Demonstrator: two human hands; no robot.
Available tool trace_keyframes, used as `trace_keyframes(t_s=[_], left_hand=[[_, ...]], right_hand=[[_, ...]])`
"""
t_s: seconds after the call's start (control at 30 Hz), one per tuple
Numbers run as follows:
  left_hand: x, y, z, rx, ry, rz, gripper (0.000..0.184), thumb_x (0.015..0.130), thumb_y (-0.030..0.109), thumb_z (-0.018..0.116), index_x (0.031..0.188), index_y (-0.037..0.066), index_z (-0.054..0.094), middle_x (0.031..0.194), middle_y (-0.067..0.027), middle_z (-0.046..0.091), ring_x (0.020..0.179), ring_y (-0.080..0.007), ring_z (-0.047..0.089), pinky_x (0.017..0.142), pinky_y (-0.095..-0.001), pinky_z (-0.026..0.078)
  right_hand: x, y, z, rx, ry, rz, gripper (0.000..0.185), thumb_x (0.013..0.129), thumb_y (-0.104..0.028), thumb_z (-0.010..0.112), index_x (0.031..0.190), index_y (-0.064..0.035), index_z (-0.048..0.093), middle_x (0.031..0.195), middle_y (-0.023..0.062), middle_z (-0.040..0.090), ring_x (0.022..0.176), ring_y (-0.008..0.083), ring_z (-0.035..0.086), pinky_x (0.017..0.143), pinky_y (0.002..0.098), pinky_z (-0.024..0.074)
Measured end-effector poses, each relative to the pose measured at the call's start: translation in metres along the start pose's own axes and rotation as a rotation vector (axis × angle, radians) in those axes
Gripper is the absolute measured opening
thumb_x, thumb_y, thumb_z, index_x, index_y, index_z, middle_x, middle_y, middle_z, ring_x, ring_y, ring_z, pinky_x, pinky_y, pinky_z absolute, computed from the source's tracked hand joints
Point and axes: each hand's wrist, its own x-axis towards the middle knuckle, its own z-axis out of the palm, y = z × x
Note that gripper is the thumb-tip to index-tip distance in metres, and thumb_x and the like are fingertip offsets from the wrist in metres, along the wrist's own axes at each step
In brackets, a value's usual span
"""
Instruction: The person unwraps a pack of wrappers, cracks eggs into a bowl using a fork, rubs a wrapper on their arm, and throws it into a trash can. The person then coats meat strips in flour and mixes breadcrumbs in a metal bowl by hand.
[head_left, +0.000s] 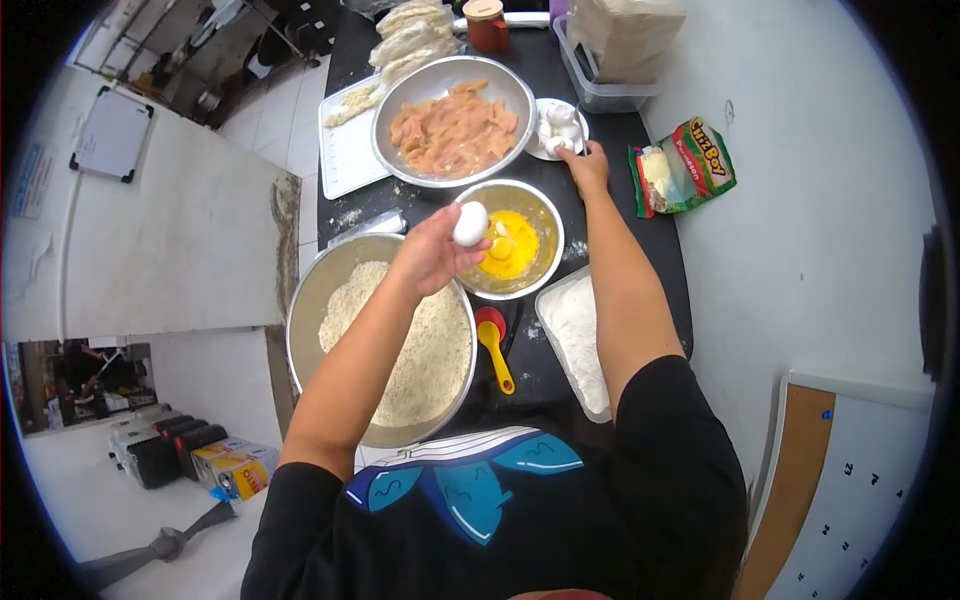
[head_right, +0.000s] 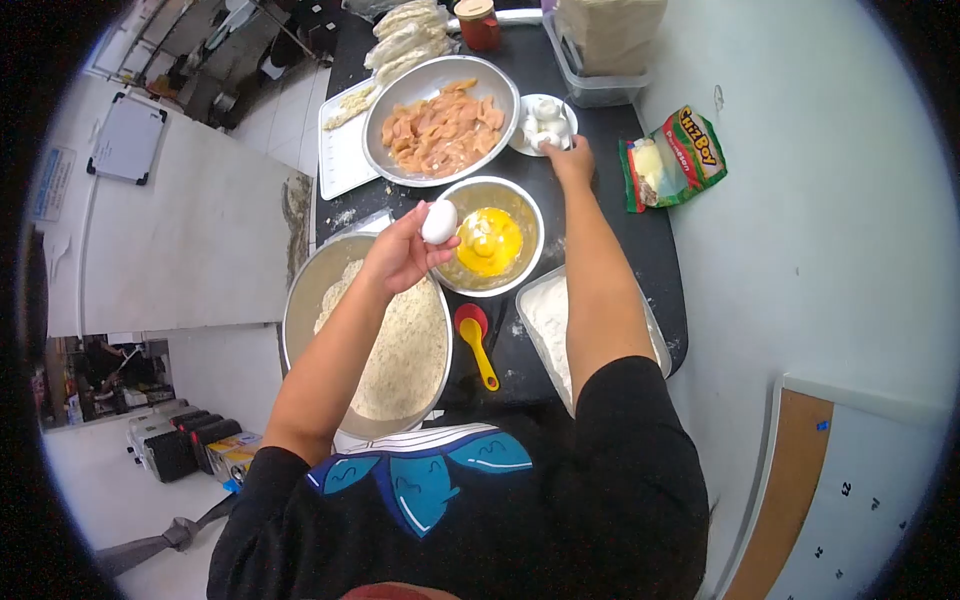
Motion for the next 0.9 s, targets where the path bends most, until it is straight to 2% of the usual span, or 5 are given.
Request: trace_keyframes(t_s=[0.17,0.43,0.53,0.73,0.9], left_hand=[[0.008,-0.005,-0.005,-0.072,-0.059,0.061,0.042,0.092,0.026,0.049,0.126,0.001,0.042,0.112,-0.0148,0.056,0.089,-0.0232,0.061,0.076,-0.0305,0.053],[0.010,-0.010,-0.007,0.029,-0.068,0.007,0.043,0.090,0.013,0.051,0.131,0.006,0.039,0.115,-0.0107,0.055,0.090,-0.0192,0.060,0.079,-0.0302,0.051],[0.010,-0.013,-0.007,0.039,-0.103,0.031,0.043,0.089,0.010,0.051,0.130,0.005,0.039,0.111,-0.0076,0.056,0.085,-0.0158,0.059,0.074,-0.0276,0.050],[0.020,-0.020,-0.007,0.281,-0.053,0.078,0.045,0.085,0.010,0.059,0.127,0.005,0.044,0.105,-0.0048,0.059,0.081,-0.0107,0.058,0.067,-0.0232,0.049],[0.026,-0.021,-0.004,0.411,-0.010,0.154,0.042,0.083,0.010,0.062,0.122,0.004,0.050,0.098,-0.0033,0.061,0.077,-0.0088,0.057,0.063,-0.0215,0.048]], right_hand=[[-0.005,0.009,-0.020,0.023,0.076,-0.055,0.033,0.086,-0.032,0.051,0.100,-0.0040,0.062,0.094,0.0205,0.064,0.091,0.0358,0.060,0.080,0.0406,0.0456],[-0.031,0.022,-0.049,-0.070,-0.077,-0.135,0.023,0.087,-0.025,0.051,0.094,-0.0056,0.062,0.089,0.0180,0.064,0.087,0.0357,0.061,0.075,0.0393,0.0464],[-0.067,-0.009,-0.072,0.125,-0.236,-0.089,0.022,0.088,-0.024,0.050,0.096,-0.0054,0.059,0.084,0.0173,0.064,0.082,0.0366,0.061,0.070,0.0396,0.0469],[-0.187,-0.038,-0.099,0.037,-0.276,-0.591,0.017,0.088,-0.015,0.046,0.101,-0.0066,0.055,0.084,0.0211,0.060,0.081,0.0397,0.057,0.068,0.0430,0.0457],[-0.209,-0.072,-0.127,0.073,-0.176,-0.640,0.016,0.087,-0.008,0.047,0.101,-0.0042,0.053,0.090,0.0198,0.060,0.083,0.0372,0.059,0.069,0.0411,0.0468]])
